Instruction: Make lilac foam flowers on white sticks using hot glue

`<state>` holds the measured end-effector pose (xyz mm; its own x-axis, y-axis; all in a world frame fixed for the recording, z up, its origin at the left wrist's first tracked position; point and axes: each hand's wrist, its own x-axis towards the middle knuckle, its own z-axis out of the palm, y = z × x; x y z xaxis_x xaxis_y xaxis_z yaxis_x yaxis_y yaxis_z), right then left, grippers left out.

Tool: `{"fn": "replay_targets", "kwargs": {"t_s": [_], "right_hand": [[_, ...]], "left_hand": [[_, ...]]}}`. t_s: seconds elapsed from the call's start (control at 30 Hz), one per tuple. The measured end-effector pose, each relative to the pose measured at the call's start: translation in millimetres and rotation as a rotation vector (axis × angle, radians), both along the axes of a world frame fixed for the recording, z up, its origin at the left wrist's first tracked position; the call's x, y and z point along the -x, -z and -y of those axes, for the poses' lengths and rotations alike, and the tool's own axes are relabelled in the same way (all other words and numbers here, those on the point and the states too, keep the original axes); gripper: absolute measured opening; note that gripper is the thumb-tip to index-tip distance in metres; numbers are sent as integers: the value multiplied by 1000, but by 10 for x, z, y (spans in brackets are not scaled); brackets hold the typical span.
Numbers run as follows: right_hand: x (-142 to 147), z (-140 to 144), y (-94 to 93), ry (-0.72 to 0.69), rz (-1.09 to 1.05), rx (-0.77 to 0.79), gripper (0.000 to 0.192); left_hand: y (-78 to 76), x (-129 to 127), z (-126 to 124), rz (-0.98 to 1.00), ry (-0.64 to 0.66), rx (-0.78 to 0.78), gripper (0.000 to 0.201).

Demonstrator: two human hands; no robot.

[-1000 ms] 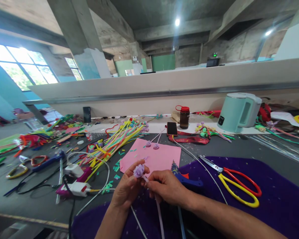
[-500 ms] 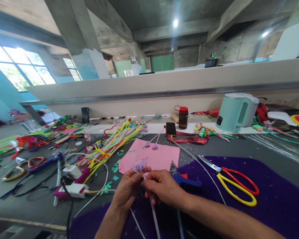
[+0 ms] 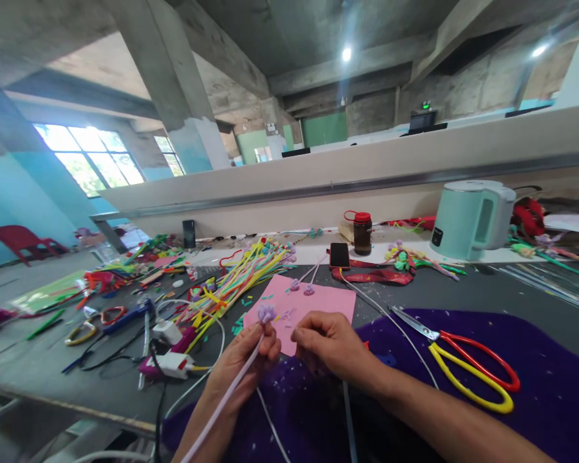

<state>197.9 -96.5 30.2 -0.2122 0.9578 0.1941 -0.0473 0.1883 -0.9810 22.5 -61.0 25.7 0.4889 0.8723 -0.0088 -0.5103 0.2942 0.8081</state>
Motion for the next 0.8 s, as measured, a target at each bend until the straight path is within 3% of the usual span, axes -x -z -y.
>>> {"fn": "replay_targets", "kwargs": {"t_s": [0.2, 0.33, 0.47, 0.8], "right_hand": [[-269, -110, -166, 72, 78, -52, 18], [-378, -196, -168, -72, 66, -21, 40], [-423, -263, -128, -173, -49, 71, 39], [-436, -388, 68, -118, -142, 112, 22]], "left_hand": [[-44, -178, 33, -58, 88, 32, 20], [-33, -312, 42, -116, 149, 104, 23], [59, -443, 39, -143, 231, 123, 22], [187, -499, -36, -281, 246, 154, 29]]}}
